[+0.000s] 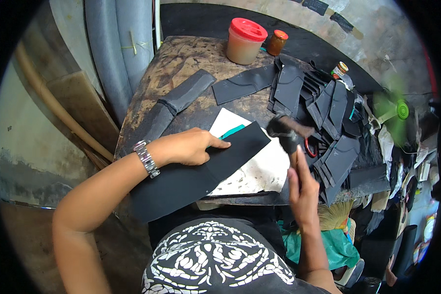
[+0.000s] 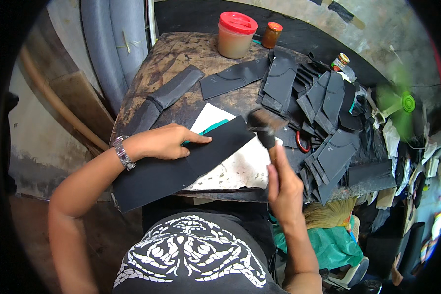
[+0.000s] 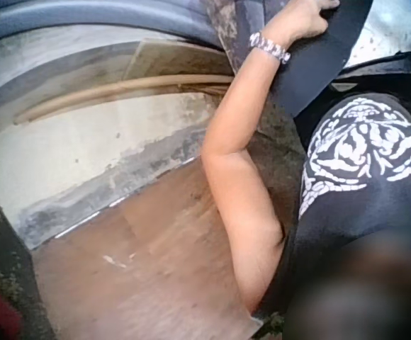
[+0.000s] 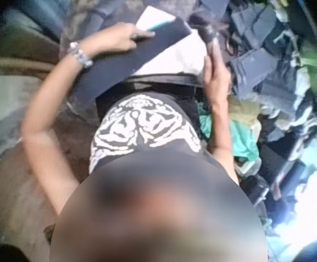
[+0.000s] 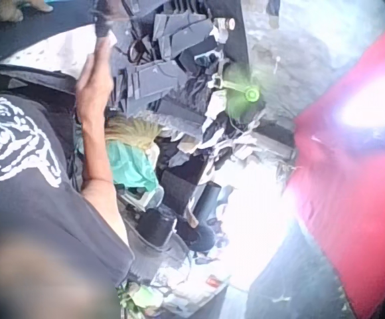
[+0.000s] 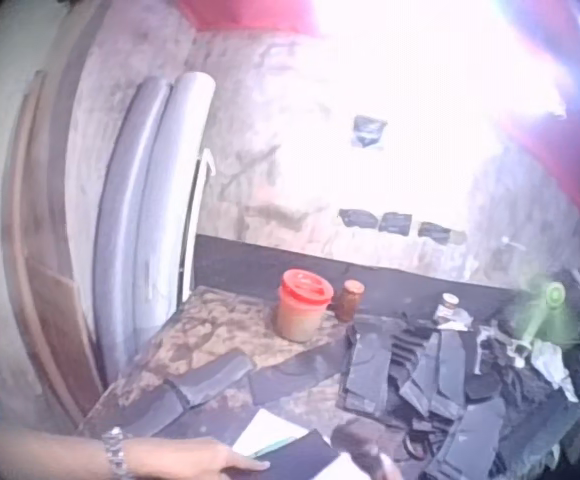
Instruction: The person aligns black rubber pieces on a workbench, uses a hammer to press them flat, then cuts along marked lines with scissors. The person repeats this process on multiple pieces, stacking the cut parts on the table.
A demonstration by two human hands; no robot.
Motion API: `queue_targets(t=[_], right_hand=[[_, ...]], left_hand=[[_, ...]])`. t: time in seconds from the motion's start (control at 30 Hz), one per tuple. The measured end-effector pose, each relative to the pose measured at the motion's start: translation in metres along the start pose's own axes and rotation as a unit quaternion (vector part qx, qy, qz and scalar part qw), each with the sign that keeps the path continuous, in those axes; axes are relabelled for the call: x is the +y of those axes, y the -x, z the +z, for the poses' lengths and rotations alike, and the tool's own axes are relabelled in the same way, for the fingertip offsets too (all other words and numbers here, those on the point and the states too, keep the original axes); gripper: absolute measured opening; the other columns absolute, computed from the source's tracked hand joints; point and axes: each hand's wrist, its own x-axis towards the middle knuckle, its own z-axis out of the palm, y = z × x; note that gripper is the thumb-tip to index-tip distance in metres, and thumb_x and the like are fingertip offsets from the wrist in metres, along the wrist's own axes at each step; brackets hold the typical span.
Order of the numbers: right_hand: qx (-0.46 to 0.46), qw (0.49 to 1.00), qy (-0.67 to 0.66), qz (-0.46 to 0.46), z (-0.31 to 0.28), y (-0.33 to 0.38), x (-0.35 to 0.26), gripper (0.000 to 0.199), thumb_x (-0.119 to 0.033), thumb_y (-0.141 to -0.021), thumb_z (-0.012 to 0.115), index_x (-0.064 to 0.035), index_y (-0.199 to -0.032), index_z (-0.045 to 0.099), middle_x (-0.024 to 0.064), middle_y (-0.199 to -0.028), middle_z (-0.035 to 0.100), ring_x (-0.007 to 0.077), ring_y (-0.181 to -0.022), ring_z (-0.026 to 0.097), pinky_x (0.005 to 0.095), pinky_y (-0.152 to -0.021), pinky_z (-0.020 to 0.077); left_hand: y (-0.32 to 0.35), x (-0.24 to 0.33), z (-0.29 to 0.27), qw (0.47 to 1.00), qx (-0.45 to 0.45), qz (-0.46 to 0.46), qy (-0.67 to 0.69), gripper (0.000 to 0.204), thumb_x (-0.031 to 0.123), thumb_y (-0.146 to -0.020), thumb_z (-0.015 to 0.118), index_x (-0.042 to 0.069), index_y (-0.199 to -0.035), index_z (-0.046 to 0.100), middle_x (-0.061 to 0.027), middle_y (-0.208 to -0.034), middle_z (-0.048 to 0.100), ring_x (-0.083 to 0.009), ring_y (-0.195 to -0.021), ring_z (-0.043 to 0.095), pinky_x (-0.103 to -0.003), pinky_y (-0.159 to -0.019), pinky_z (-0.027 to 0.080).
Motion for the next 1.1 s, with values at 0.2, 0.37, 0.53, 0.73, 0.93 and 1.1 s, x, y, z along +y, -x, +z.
queue_targets(t=[0.2, 0.37, 0.53, 0.73, 0.93, 1.1], right_hand=[[-0.044, 0.995, 0.084, -0.014, 0.011, 0.004, -0.003, 0.051, -0.011, -0.093, 0.063, -0.0111, -0.142, 0.049, 0.0196, -0.095, 0.069, 0.0344, -0.080, 0.068, 0.0398, -0.070, 0.0548], [-0.059, 0.985, -0.039, -0.160, 0.013, 0.015, -0.013, 0.052, -0.013, -0.091, 0.065, -0.0126, -0.141, 0.050, 0.0147, -0.083, 0.066, 0.0318, -0.067, 0.066, 0.0415, -0.062, 0.0541], [-0.068, 0.986, 0.149, -0.016, 0.013, 0.020, -0.011, 0.055, -0.016, -0.090, 0.067, -0.0149, -0.142, 0.050, 0.0153, -0.079, 0.064, 0.0326, -0.065, 0.066, 0.0427, -0.059, 0.0533], [-0.108, 0.993, 0.038, -0.037, 0.016, 0.012, -0.010, 0.055, -0.011, -0.090, 0.066, -0.0123, -0.142, 0.049, 0.0193, -0.092, 0.068, 0.0357, -0.076, 0.068, 0.0422, -0.067, 0.0546], [-0.153, 0.980, -0.038, -0.125, 0.019, 0.012, -0.022, 0.054, -0.006, -0.090, 0.066, -0.0113, -0.141, 0.051, 0.0196, -0.092, 0.068, 0.0358, -0.076, 0.069, 0.0426, -0.067, 0.0548], [-0.079, 0.996, 0.036, -0.026, 0.017, 0.013, -0.015, 0.052, -0.008, -0.088, 0.069, -0.0085, -0.137, 0.054, 0.0194, -0.092, 0.068, 0.0361, -0.077, 0.069, 0.0413, -0.067, 0.0552]], left_hand=[[-0.013, -0.006, 0.004, 0.996, 0.073, 0.047, 0.030, 0.063, 0.004, -0.082, 0.061, 0.002, -0.143, 0.043, -0.0315, -0.121, 0.061, -0.0398, -0.113, 0.061, -0.041, -0.098, 0.047], [-0.019, -0.006, 0.014, 0.982, 0.171, 0.064, 0.047, 0.042, 0.007, -0.085, 0.063, -0.002, -0.125, 0.052, -0.0311, -0.107, 0.064, -0.0426, -0.108, 0.061, -0.046, -0.090, 0.048], [-0.036, -0.017, 0.029, 0.935, 0.317, 0.151, 0.049, 0.039, 0.010, -0.089, 0.065, 0.004, -0.125, 0.049, -0.0219, -0.098, 0.064, -0.0392, -0.094, 0.063, -0.044, -0.082, 0.048], [-0.053, -0.027, 0.043, 0.891, 0.409, 0.194, 0.038, 0.041, 0.012, -0.092, 0.063, 0.004, -0.127, 0.044, -0.0244, -0.105, 0.063, -0.0433, -0.096, 0.062, -0.047, -0.082, 0.049], [-0.057, -0.032, 0.042, 0.883, 0.418, 0.203, 0.060, 0.043, 0.009, -0.093, 0.061, 0.002, -0.130, 0.041, -0.0295, -0.107, 0.062, -0.0474, -0.101, 0.059, -0.049, -0.083, 0.050], [-0.063, -0.035, 0.043, 0.858, 0.457, 0.232, 0.028, 0.045, 0.011, -0.095, 0.060, 0.004, -0.134, 0.040, -0.0261, -0.101, 0.060, -0.0441, -0.095, 0.061, -0.046, -0.081, 0.048]])
